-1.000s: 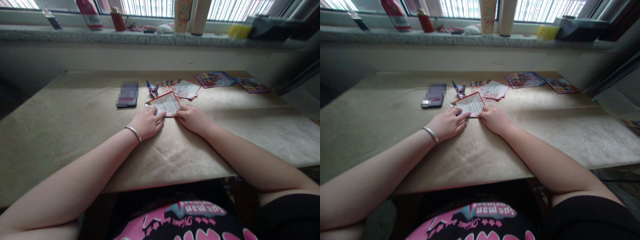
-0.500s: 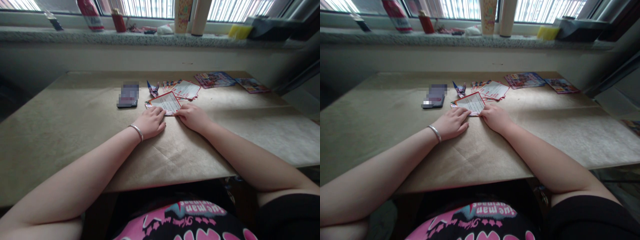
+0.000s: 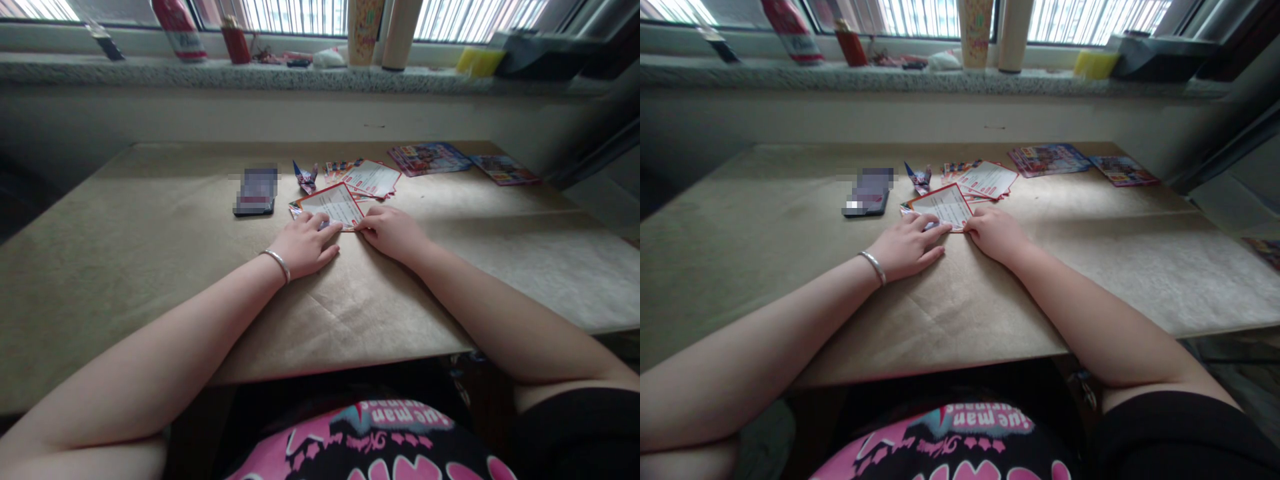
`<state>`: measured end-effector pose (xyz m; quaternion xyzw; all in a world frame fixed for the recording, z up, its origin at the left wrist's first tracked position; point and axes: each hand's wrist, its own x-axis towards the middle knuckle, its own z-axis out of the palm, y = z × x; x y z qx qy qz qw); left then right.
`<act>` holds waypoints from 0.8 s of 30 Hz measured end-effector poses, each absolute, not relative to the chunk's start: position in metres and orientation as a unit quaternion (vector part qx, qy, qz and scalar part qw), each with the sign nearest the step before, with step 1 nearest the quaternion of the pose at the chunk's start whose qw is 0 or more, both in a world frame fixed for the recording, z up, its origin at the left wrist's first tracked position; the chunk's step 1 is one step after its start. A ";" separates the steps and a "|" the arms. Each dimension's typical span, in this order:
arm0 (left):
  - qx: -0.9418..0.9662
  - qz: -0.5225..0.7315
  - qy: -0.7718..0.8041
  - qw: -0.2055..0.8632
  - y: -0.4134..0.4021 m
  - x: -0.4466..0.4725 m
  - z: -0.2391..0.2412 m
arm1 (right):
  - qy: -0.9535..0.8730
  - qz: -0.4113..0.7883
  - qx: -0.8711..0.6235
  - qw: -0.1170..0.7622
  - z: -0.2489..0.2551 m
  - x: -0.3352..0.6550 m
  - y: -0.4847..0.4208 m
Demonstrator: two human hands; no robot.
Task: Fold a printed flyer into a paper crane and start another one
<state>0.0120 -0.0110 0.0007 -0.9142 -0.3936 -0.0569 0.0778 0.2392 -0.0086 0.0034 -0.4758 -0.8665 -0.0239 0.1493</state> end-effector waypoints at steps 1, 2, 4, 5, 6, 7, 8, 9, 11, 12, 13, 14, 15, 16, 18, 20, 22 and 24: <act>-0.918 -0.054 -0.385 0.083 -0.011 0.012 0.001 | -0.866 -0.022 -0.476 0.149 0.004 0.240 -0.009; -0.921 -0.050 -0.375 0.087 -0.011 0.012 0.002 | -0.866 -0.021 -0.477 0.150 0.005 0.241 -0.009; -0.926 -0.041 -0.363 0.091 -0.011 0.013 0.004 | -0.865 -0.018 -0.478 0.151 0.005 0.243 -0.009; -0.928 -0.039 -0.360 0.090 -0.011 0.014 0.005 | -0.865 -0.017 -0.478 0.152 0.005 0.243 -0.009; -0.928 -0.038 -0.359 0.087 -0.011 0.014 0.005 | -0.865 -0.017 -0.478 0.152 0.004 0.243 -0.008; -0.928 -0.040 -0.360 0.084 -0.011 0.015 0.005 | -0.865 -0.017 -0.477 0.153 0.004 0.243 -0.008; -0.928 -0.042 -0.362 0.081 -0.011 0.016 0.005 | -0.866 -0.018 -0.476 0.154 0.004 0.243 -0.008; -0.927 -0.045 -0.364 0.079 -0.011 0.016 0.005 | -0.866 -0.018 -0.474 0.155 0.003 0.243 -0.007; -0.925 -0.049 -0.368 0.076 -0.012 0.018 0.004 | -0.868 -0.017 -0.472 0.157 0.003 0.242 -0.007; -0.924 -0.050 -0.371 0.075 -0.012 0.018 0.003 | -0.867 -0.016 -0.471 0.158 0.003 0.242 -0.006; -0.923 -0.050 -0.375 0.075 -0.012 0.018 0.003 | -0.867 -0.015 -0.473 0.160 0.003 0.243 -0.006; -0.921 -0.050 -0.379 0.076 -0.013 0.019 0.003 | -0.865 -0.014 -0.474 0.162 0.003 0.243 -0.006; -0.920 -0.049 -0.382 0.077 -0.013 0.019 0.002 | -0.864 -0.010 -0.476 0.164 0.003 0.243 -0.005; -0.919 -0.048 -0.383 0.078 -0.013 0.019 0.002 | -0.863 -0.007 -0.477 0.167 0.003 0.243 -0.005; -0.920 -0.046 -0.380 0.081 -0.013 0.019 0.002 | -0.861 0.001 -0.478 0.173 0.002 0.243 -0.004; -0.922 -0.045 -0.377 0.080 -0.013 0.019 0.001 | -0.860 0.007 -0.478 0.178 0.001 0.244 -0.003; -0.922 -0.044 -0.377 0.078 -0.012 0.019 0.001 | -0.860 0.012 -0.477 0.183 0.000 0.244 -0.002; -0.923 -0.042 -0.376 0.076 -0.012 0.019 0.002 | -0.859 0.018 -0.477 0.186 -0.001 0.244 -0.002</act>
